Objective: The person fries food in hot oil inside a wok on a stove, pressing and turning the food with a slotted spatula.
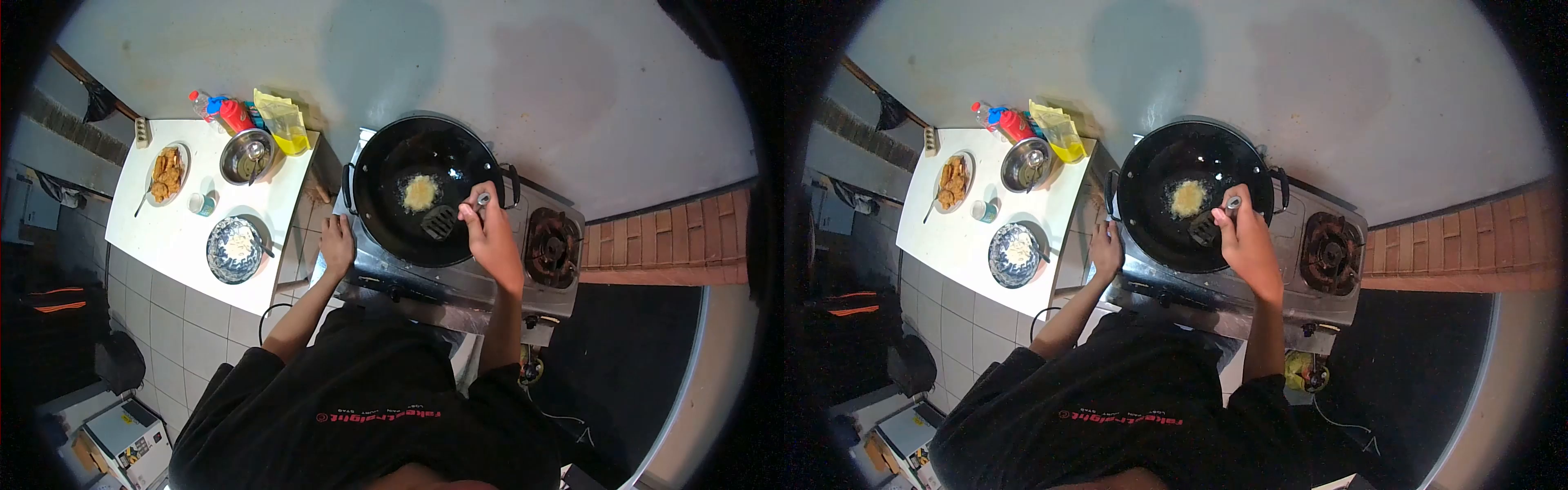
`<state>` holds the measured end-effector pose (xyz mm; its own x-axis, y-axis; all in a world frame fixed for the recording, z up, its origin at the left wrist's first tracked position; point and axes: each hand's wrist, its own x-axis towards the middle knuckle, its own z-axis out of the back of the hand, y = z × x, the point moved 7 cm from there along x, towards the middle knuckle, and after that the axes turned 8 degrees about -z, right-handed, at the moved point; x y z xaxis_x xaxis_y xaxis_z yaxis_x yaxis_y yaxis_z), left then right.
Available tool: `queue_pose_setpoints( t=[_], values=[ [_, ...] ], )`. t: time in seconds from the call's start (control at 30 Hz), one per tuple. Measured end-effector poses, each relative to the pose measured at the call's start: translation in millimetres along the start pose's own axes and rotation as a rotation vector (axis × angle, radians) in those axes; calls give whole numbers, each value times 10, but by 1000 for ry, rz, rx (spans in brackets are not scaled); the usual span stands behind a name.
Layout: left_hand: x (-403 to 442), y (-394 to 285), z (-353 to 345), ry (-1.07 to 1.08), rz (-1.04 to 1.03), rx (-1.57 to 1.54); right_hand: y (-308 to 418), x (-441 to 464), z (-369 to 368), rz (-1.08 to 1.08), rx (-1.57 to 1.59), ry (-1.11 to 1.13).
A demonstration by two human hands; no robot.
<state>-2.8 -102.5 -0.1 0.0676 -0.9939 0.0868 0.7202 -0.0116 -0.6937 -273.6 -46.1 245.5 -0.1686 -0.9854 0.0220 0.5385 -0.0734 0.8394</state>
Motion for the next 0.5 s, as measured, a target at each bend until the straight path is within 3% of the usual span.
queue_pose_setpoints(
  t=[0.1, 0.2, 0.27, 0.5],
  values=[
    [-3, -1, -2, 5, -2, 1, 38, -13, 67, -69, 115, -27],
    [-3, 16, -10, 1, -8, -5, 8, 7, 69, -86, -23, -29],
    [0, 27, -27, -3, -7, -11, 40, 25, 20, 52, -69, -25],
    [6, 32, -30, 8, 2, -13, 33, 48, 53, -12, 52, -18]
  ],
)
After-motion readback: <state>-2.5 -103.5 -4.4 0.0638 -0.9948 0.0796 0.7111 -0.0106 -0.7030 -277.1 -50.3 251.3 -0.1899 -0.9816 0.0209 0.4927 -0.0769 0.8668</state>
